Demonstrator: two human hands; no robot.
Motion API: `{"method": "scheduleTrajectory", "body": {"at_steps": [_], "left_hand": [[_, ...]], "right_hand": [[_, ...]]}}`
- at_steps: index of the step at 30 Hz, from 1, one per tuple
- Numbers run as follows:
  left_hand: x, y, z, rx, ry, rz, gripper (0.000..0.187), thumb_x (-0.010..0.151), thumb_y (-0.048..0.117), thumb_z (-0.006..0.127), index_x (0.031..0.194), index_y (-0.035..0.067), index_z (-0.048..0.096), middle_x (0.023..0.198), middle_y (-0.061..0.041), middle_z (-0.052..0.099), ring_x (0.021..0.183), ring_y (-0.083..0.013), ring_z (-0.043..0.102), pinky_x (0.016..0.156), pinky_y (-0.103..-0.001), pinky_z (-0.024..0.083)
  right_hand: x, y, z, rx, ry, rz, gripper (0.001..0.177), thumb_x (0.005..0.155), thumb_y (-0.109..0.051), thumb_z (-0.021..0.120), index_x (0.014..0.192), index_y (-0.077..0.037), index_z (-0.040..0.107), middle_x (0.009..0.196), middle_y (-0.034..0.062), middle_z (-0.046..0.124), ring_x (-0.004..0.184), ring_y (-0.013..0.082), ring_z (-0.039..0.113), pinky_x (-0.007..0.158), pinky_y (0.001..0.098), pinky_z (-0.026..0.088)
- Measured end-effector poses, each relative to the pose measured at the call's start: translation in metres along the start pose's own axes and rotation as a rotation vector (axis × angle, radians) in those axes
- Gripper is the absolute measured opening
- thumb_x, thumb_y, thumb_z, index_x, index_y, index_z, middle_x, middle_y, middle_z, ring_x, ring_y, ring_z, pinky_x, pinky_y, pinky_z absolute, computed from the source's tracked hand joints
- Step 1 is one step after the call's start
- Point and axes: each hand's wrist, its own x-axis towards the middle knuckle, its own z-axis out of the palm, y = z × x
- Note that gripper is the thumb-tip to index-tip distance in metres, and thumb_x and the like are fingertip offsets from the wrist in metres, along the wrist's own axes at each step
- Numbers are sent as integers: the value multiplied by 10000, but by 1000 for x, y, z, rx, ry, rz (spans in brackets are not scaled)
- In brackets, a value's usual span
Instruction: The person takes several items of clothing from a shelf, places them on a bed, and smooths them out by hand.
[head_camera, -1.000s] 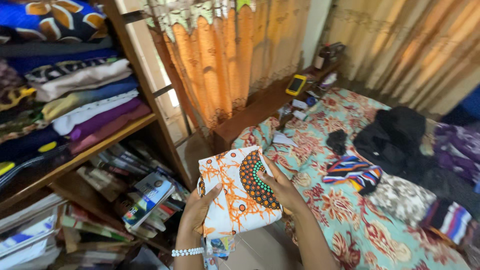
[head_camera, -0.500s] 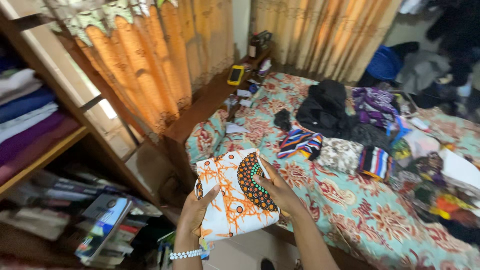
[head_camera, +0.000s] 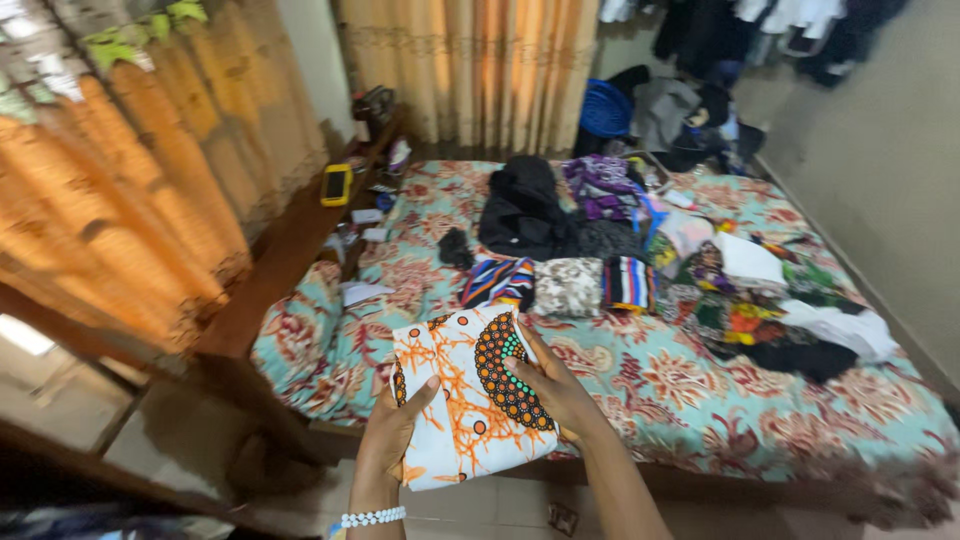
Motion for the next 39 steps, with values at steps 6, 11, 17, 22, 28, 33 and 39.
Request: {"method": "scheduleTrajectory", "body": {"at_steps": [6, 11, 17, 22, 28, 33, 39], "left_hand": [[14, -24, 39, 99, -76, -117, 461, 829, 167, 779, 1238, -15, 670, 1106, -130, 777, 919, -219, 750, 790, -393, 620], [27, -40, 63, 202, -105, -162, 497, 821, 234, 791, 1237, -12, 676, 1099, -122, 781, 900, -197, 753, 766, -364, 623], [37, -59, 93, 240, -180, -175, 489, 839, 244, 804, 1228, -35, 703, 1078, -151, 769, 879, -215, 723, 738, -371, 588], [42, -70, 127, 250, -229, -150, 491, 810, 238, 799, 1243, 29, 701, 1142, -83, 770, 974, -165, 714, 839, -345, 569], [55, -110, 151, 422, -323, -88, 504, 845, 270, 793, 1273, 22, 699, 1154, -50, 763, 1019, -134, 672, 903, -312, 519], [51, -143, 182, 334, -363, -201, 520, 821, 252, 795, 1279, 39, 670, 1144, -47, 760, 1010, -151, 679, 890, -329, 529], [58, -172, 222, 410, -490, -200, 504, 848, 257, 788, 1284, 24, 692, 1150, -48, 755, 982, -131, 663, 877, -315, 515]], "right_hand": [[-20, -14, -46, -20, 50, -85, 754, 947, -251, 670, 1610, -140, 330, 1451, 61, 578, 1201, 109, 578, 1011, 295, 485], [-34, -27, -71, -33, 145, -36, 768, 933, -233, 682, 1604, -127, 325, 1376, 63, 624, 1152, 107, 598, 967, 298, 507], [-50, -38, -104, -21, 193, -69, 810, 925, -205, 701, 1619, -116, 293, 1319, 62, 649, 1098, 99, 595, 926, 291, 508], [-58, -39, -142, 6, 228, -89, 828, 916, -196, 698, 1621, -139, 267, 1312, 52, 648, 1093, 97, 602, 935, 287, 510], [-93, -38, -170, -73, 331, -132, 798, 914, -165, 716, 1606, -101, 323, 1305, 73, 650, 1090, 122, 612, 963, 298, 523], [-124, -55, -184, -18, 418, -127, 802, 882, -108, 736, 1586, -95, 353, 1292, 85, 647, 1090, 116, 621, 951, 302, 535], [-156, -66, -207, -2, 570, -146, 788, 870, -94, 732, 1570, -101, 369, 1259, 31, 660, 1086, 95, 629, 944, 295, 543]]}}
